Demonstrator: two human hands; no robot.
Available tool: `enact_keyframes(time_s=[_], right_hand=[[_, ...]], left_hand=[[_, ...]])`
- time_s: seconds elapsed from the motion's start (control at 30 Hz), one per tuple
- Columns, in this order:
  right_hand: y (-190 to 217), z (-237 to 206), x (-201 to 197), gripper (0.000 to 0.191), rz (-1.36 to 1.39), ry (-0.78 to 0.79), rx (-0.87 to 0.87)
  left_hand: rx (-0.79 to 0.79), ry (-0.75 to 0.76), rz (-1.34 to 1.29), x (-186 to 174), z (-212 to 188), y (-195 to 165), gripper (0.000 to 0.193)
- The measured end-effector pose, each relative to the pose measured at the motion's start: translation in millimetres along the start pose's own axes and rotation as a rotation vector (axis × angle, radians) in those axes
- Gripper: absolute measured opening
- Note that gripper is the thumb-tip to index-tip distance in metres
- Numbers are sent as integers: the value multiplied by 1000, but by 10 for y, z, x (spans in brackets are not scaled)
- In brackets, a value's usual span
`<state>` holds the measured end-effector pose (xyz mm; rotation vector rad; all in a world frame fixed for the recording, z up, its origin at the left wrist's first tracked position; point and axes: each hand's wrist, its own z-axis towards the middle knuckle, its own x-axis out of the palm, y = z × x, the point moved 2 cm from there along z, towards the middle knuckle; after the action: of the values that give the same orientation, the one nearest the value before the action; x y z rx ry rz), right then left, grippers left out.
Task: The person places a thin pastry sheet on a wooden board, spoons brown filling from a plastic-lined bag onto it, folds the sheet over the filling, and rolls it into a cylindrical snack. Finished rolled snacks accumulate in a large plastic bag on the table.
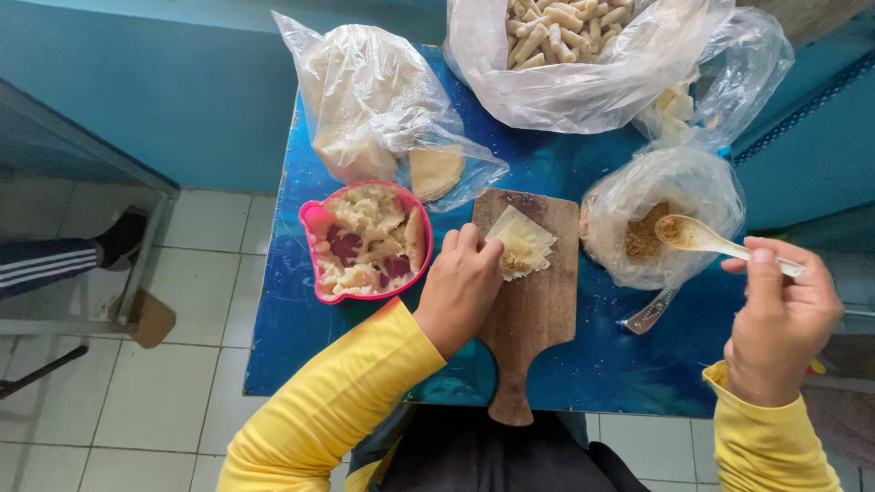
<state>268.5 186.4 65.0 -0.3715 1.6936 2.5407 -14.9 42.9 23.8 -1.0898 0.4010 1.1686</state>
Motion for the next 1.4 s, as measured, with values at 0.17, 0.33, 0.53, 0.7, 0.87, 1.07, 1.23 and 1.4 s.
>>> enact_keyframes(time_s=[0.17, 0.33, 0.53, 0.7, 0.87, 1.07, 1.23, 1.4], right_hand=[[193, 9, 236, 31, -523, 105, -2], [707, -136, 609, 38, -859, 65, -727], [517, -188, 1228, 13, -622, 563, -454], [367, -167, 1333, 12, -626, 661, -351], [363, -178, 1352, 9, -469, 634, -292], [352, -233, 1366, 12, -227, 611, -12], [266, -266, 1389, 15, -80, 629, -5], [138, -264, 1395, 19, -2, 626, 66]], left_hand=[[49, 24, 12, -5, 6, -21, 10], [-15, 39, -22, -26, 21, -22, 11], [-27, 17, -225, -97, -11, -58, 29], [-2, 45, -314, -72, -9, -90, 41], [28, 51, -258, -67, -7, -84, 36], [-7, 45, -217, -85, 0, -89, 24], [32, 36, -189, -79, 2, -94, 22], [115, 66, -185, -54, -20, -94, 24]])
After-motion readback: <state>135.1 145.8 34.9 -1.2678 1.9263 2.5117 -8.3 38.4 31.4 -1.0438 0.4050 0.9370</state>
